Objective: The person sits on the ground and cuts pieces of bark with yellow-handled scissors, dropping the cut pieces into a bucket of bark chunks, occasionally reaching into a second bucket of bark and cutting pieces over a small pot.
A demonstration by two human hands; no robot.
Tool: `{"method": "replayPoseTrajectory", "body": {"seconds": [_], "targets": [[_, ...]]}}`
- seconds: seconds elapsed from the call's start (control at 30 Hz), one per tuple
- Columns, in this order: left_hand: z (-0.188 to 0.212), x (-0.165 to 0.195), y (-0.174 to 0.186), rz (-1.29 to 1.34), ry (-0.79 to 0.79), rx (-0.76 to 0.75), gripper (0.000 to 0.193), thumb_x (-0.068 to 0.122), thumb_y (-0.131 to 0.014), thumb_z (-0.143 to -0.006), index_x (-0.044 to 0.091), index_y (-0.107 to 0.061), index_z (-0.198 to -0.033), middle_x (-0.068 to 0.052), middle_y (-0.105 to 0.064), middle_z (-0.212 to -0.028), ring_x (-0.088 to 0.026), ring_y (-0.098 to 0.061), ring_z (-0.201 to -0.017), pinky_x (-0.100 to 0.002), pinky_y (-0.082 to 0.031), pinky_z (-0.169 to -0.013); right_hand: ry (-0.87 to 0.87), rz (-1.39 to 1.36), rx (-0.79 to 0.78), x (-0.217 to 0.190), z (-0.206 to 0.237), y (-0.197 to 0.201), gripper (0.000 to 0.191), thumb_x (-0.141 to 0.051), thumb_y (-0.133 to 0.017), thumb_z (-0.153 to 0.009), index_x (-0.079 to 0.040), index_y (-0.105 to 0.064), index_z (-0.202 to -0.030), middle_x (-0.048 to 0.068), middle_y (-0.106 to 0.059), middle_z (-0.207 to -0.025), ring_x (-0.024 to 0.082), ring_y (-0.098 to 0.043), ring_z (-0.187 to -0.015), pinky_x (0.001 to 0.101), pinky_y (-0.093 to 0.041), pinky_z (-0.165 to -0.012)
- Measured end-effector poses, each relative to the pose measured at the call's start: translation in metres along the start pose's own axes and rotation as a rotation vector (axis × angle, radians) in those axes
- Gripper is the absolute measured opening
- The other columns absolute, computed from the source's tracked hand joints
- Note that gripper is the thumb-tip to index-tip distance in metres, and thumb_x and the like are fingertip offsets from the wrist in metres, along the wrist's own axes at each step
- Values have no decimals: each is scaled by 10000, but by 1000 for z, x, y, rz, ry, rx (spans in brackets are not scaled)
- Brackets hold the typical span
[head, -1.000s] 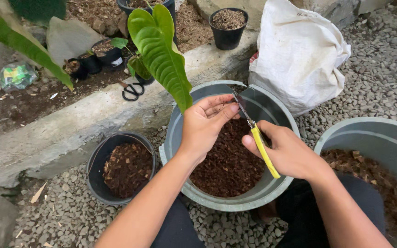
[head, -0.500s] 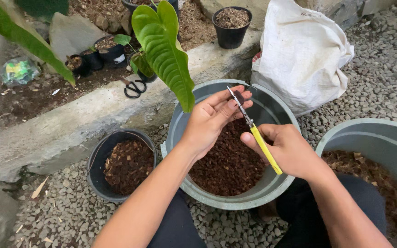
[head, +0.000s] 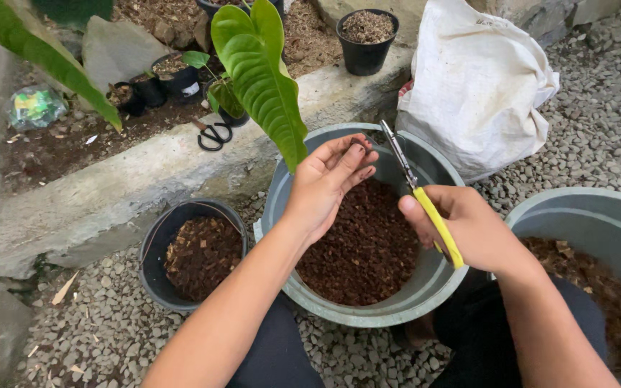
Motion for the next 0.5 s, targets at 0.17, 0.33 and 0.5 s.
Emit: {"method": "replayPoseTrajectory", "body": {"seconds": [0.17, 0.33, 0.5], "targets": [[2, 5, -4, -141, -73, 43, 297, 133, -741, -960, -3, -661, -1211, -57, -687, -1083, -104, -657, -893, -229, -530, -704, -48, 235, 69, -5, -2, 4, 478, -493, -663, -887, -37, -655, -745, 7, -537, -576, 105, -466, -549, 320, -392, -491], [7, 2, -12, -130, -77, 88, 268, 160, -752, -942, -7, -664, -1132, -42, -712, -995, -87, -640, -817, -214, -478, -632, -29, 327, 37, -12, -1, -6, 515, -523, -631, -910, -18, -640, -811, 40, -542, -579, 118, -480, -573, 346, -427, -514], [13, -11, -19, -102, 25, 85, 230, 166, -775, -958, -16, -691, -1072, -16, -667, -866, -67, -551, -714, -218, -432, -594, -56, 269, 40, -12, 0, -13, 479, -532, -604, -909, -55, -649, -896, 36, -560, -587, 126, -488, -567, 348, -419, -518]]}}
Point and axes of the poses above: each hand's wrist, its own z-axis away from the middle knuckle, its own y-axis out of the back of the hand, x = y × z, the point moved 6 cm from there along -z, towards the middle knuckle
